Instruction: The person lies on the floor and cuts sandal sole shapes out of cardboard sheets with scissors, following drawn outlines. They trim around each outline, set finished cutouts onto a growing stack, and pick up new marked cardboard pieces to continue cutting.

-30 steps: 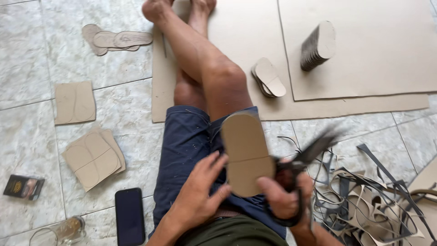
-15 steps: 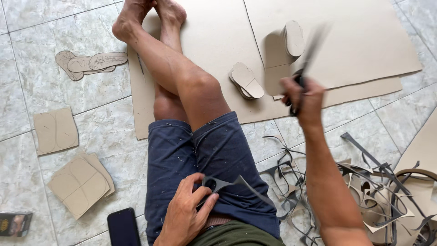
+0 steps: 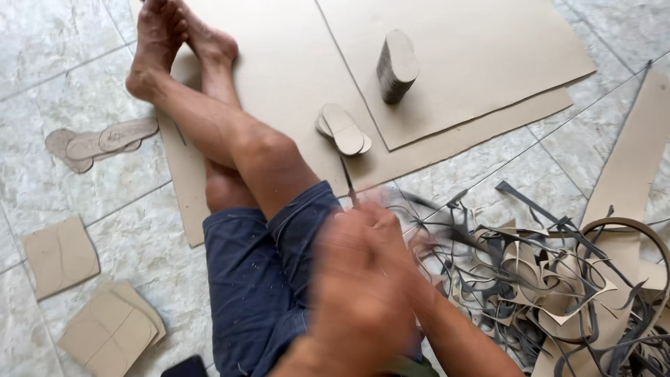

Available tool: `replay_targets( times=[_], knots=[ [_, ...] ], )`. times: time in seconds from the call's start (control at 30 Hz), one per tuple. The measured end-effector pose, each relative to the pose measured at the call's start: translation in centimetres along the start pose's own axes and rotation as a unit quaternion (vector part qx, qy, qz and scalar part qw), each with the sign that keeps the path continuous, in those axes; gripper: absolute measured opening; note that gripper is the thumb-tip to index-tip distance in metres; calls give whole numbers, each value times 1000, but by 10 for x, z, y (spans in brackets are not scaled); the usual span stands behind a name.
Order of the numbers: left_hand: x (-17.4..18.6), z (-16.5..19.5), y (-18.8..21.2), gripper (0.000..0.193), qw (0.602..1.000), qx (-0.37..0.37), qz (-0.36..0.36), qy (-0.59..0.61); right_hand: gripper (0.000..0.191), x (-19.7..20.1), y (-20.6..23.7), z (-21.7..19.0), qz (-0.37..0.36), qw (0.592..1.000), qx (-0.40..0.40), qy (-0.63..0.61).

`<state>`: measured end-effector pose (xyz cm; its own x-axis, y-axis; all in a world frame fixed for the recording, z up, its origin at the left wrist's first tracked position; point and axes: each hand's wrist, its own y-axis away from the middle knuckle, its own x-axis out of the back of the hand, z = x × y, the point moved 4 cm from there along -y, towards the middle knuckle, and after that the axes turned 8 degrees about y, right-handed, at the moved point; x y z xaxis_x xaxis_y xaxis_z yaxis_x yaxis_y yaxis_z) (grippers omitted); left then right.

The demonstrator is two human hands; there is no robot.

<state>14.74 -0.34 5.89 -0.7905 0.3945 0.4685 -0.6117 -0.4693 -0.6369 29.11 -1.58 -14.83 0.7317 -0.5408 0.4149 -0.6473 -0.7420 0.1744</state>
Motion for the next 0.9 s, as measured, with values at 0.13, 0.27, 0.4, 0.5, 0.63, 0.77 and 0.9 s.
replay_targets(
  times=[0.13,0.27,0.4,0.5,0.63,0.77,0.9],
  knots=[
    [-43,42,12,35,977,-114,-134,120,47,9,8,-19,-3,998,15,69],
    [-21,4,44,38,966,-87,-162,184,56,15,24,-40,11,991,103,90],
    [36,-39,72,25,977,146,-6,153,61,8,38,-63,-35,981,191,24],
    [73,-64,101,18,947,287,122,81,66,-5,50,-76,-88,968,231,30],
    [105,-103,158,23,882,403,242,25,51,-34,56,-79,-183,960,200,65],
    [129,-144,213,27,829,467,304,-51,43,-59,60,-71,-229,925,244,179],
    [153,-173,243,44,801,507,262,-181,44,-64,59,-59,-237,930,250,127]
  ],
)
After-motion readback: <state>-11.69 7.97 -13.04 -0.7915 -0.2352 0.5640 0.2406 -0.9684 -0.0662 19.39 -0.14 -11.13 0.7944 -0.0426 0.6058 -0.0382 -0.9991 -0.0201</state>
